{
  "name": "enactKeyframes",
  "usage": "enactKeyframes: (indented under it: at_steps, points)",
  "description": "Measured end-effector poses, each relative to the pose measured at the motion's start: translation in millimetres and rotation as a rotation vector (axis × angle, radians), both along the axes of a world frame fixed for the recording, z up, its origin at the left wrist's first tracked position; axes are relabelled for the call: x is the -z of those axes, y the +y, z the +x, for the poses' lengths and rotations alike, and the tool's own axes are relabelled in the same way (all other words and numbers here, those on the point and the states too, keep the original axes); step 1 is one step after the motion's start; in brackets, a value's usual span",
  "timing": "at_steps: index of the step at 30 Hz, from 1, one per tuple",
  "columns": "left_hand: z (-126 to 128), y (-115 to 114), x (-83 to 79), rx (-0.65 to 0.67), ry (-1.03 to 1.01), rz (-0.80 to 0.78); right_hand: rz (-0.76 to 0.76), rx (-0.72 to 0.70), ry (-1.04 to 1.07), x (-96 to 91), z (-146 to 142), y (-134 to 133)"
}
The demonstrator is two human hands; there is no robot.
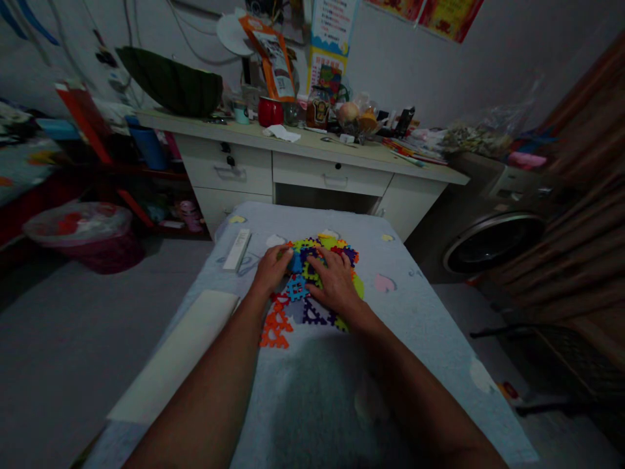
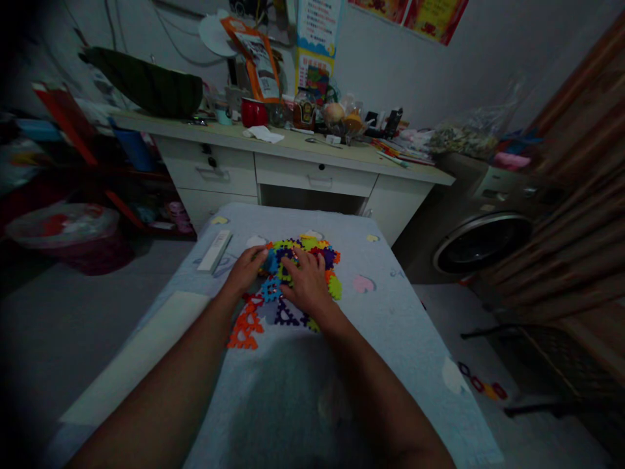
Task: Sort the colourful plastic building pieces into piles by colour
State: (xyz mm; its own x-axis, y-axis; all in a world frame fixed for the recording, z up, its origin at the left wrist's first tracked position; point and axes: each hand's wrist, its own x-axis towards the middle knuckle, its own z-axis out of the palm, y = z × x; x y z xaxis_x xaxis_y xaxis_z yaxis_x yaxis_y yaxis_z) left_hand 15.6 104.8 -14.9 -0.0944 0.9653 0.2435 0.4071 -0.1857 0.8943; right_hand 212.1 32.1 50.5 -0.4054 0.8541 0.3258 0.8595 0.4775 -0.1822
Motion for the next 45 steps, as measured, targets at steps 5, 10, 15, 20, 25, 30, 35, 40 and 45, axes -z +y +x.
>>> enactKeyframes:
  at_steps: [5, 10, 15, 20, 25, 30, 35, 40, 45]
  points:
    - [1, 1, 2.6, 0.024, 0.064, 0.02, -0.014, 0.211, 0.118, -9.3, 26, 28]
    - [5, -3, -1.4, 0.005, 0.146, 0.026, -0.105, 0.405, 0.248, 0.0, 65, 35]
    - [8, -7, -4.6, -0.031, 0.259, -0.001, -0.09, 0.219, 0.243, 14.4, 61, 23]
    - [8, -7, -3.8, -0.023, 0.279, 0.022, -0.052, -0.021, 0.056, 15.3, 30, 15]
    - [5, -2, -2.4, 0.045, 0.129, 0.04, 0.065, 0.253, 0.109, 19.0, 35, 26]
    - [2, -1, -12.5, -0.024, -0.261, -0.068, 0.175, 0.45, 0.175, 14.0, 38, 26]
    - [-5, -2, -22.5, -0.11, -0.577, -0.102, 0.062, -0.023, 0.13, -0.6, -7, -2]
    - [-14, 3, -21.6, -0.083, -0.787, -0.142, -0.217, -0.451, -0.015, 3.1, -45, -32]
    - [-14, 1, -22.8, -0.073, -0.749, -0.168, -0.25, -0.461, -0.087, 13.0, -47, -35]
